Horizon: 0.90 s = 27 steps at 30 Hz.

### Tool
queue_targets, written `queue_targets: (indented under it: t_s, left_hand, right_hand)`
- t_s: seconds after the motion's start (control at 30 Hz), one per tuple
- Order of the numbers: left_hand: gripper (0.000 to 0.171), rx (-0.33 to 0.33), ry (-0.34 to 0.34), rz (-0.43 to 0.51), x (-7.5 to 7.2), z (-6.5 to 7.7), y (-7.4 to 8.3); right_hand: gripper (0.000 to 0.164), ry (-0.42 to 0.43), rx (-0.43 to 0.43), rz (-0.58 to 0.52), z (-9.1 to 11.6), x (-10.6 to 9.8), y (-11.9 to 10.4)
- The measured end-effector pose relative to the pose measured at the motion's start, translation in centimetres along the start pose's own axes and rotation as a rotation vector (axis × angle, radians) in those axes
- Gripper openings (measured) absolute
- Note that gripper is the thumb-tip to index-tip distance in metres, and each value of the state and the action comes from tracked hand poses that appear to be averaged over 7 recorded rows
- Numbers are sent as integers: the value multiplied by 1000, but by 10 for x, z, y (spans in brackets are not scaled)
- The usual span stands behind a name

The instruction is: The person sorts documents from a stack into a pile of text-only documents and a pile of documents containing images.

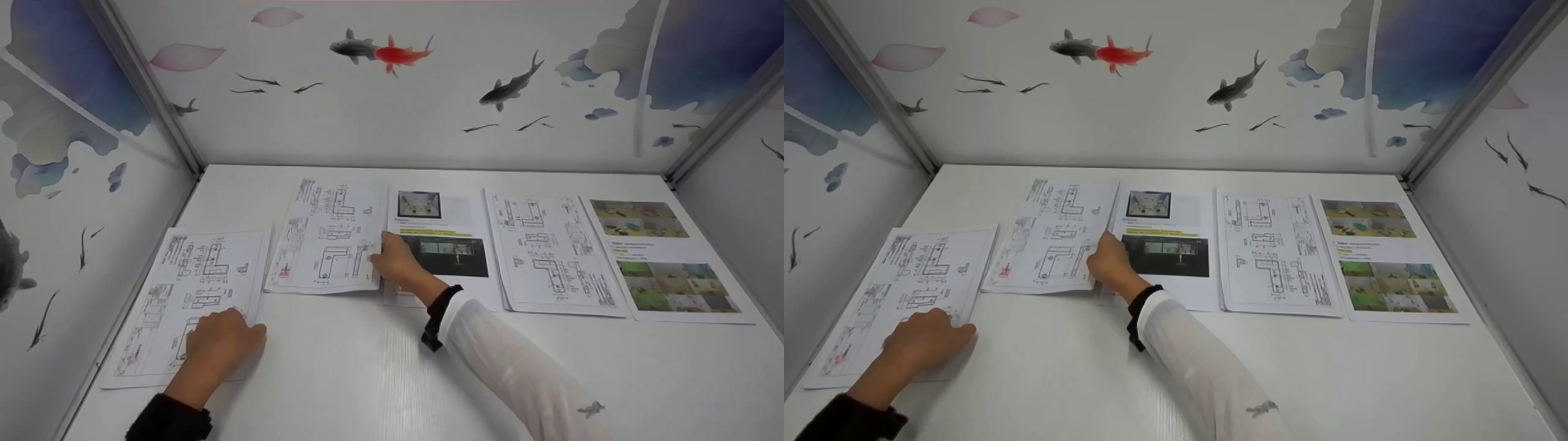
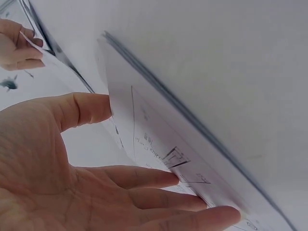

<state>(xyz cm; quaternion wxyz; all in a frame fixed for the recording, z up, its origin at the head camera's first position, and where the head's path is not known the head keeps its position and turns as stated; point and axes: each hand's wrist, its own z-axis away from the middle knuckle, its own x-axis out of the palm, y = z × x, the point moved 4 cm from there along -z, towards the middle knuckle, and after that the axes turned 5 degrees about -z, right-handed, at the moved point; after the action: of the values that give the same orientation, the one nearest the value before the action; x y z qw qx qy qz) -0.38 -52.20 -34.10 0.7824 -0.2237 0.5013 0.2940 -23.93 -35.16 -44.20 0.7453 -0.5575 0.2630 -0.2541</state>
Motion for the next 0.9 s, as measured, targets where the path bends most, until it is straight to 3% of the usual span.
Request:
queue_targets:
  t_s: [0.37,0.67,0.77,0.9]
  left_hand:
    - [51,6,1,19,-2,-2,-1]
    - [50,1,-13,36,-3,0,-1]
    - [49,-9,-17,43,-4,1,-1]
    - [50,-8,-25,46,-5,1,-2]
  right_hand:
    - [32,21,-52,177,-2,-10,-8]
    - [48,84,-93,106,-1,-25,-14]
    - [50,40,-137,124,3,-23,-15]
    - [47,-92,-252,351,14,-9,-16]
